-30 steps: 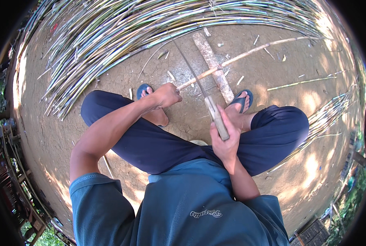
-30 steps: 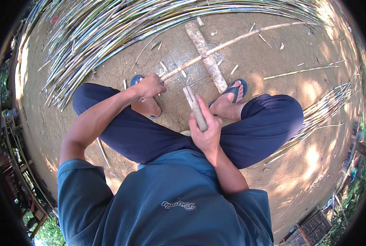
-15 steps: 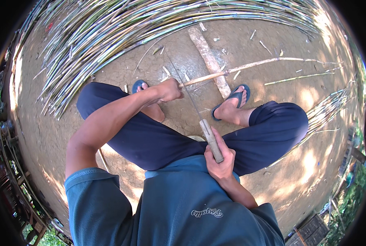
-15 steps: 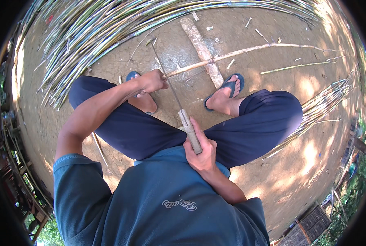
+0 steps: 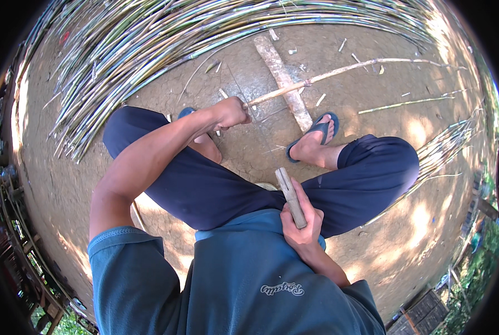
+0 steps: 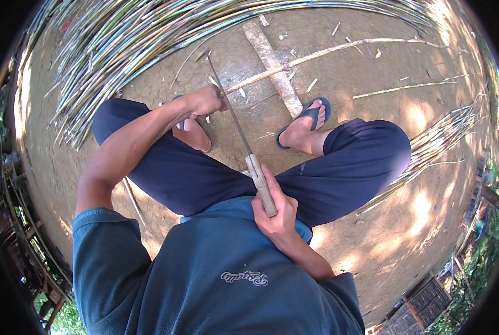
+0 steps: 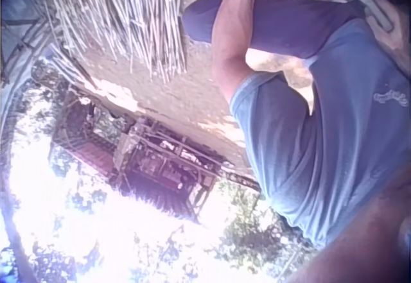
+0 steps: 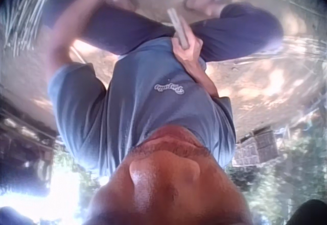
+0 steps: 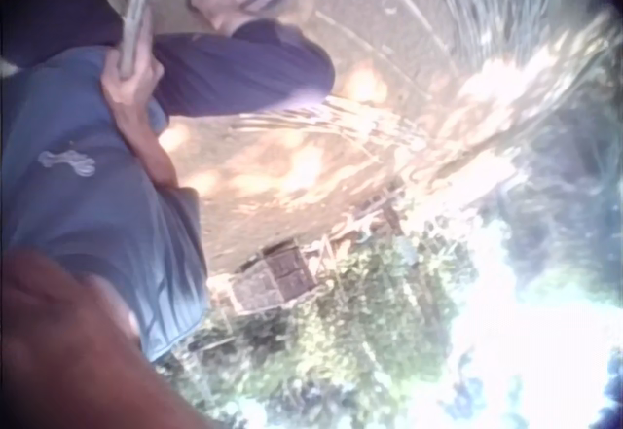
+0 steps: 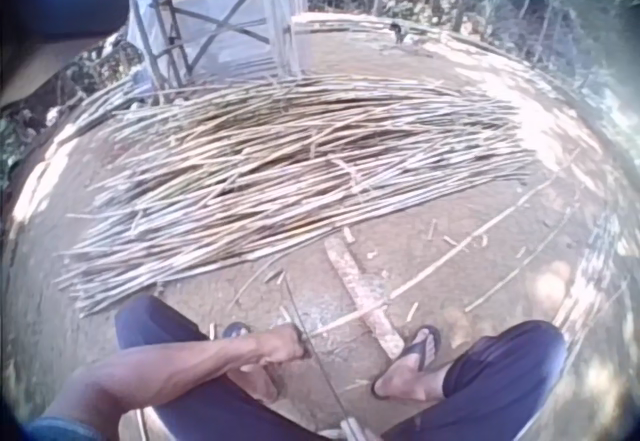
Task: The person sits on the ground and uses a machete to split long bamboo stalks into thin strips. They repeatedly pick up stalks, position them on a wooden block, and strike them with the machete to create uniform strips, which are then placed in a pile.
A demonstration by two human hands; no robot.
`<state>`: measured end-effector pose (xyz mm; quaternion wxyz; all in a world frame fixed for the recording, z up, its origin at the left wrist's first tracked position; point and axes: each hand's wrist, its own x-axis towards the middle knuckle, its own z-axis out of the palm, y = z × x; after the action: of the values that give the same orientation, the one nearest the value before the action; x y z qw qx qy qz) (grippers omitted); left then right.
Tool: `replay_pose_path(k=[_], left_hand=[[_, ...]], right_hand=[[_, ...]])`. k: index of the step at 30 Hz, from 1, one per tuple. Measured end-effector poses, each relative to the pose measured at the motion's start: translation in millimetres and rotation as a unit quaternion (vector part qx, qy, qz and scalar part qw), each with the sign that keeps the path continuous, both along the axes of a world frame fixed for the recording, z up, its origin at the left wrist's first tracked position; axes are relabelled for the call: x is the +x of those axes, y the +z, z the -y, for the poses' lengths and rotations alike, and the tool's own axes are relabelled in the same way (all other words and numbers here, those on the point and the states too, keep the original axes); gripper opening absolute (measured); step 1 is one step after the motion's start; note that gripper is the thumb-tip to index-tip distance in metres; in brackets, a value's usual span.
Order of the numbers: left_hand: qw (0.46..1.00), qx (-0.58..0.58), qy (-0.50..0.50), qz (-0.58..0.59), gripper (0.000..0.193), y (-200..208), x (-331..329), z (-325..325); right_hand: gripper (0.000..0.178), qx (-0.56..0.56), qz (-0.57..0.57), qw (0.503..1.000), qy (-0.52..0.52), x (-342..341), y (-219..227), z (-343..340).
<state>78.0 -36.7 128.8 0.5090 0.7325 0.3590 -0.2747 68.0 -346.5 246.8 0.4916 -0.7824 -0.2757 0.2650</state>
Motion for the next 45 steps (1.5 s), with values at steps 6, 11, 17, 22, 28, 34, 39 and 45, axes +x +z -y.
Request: replay_pose_path(k=[6, 11, 17, 22, 28, 34, 39, 45], left_hand=[[1.0, -0.014, 0.005, 0.002, 0.023, 2.4, -2.2, -1.9], [1.0, -0.009, 0.011, 0.012, 0.022, 2.1, -0.1, -3.5], [0.998, -0.055, 0.014, 0.011, 0.022, -5.4, -0.9, -2.0], [0.998, -0.06, 0.021, 0.014, 0.022, -1.9, -1.8, -5.5], [0.998, -0.038, 0.025, 0.044, 0.027, -8.5, -1.2, -7.9], [1.0, -0.011, 0.003, 0.029, 0.026, 0.3, -0.8, -3.6], [0.999, -0.025, 0.015, 0.038, 0.025, 2.3, 1.3, -8.3], [1.0, -0.02, -0.007, 0.021, 0.025, 5.2, -0.3, -1.5]], right_hand=[[0.057, -0.009, 0.011, 1.0, 0.007, 2.8, -8.4, -7.1], [0.058, 0.026, 0.023, 0.999, -0.008, -0.6, -7.4, -6.3], [0.059, -0.011, 0.028, 1.0, -0.007, 0.2, -14.8, -11.9], [0.062, 0.048, 0.068, 0.996, -0.018, -3.0, -18.5, -8.0], [0.063, 0.018, 0.052, 0.998, -0.014, 4.0, -24.0, -24.3], [0.062, 0.03, 0.062, 0.997, -0.022, 1.3, -24.3, -15.9], [0.061, 0.015, 0.034, 0.999, -0.015, 4.7, -21.9, -24.3], [0.059, -0.012, 0.031, 0.999, -0.009, 7.9, -20.4, -26.1]])
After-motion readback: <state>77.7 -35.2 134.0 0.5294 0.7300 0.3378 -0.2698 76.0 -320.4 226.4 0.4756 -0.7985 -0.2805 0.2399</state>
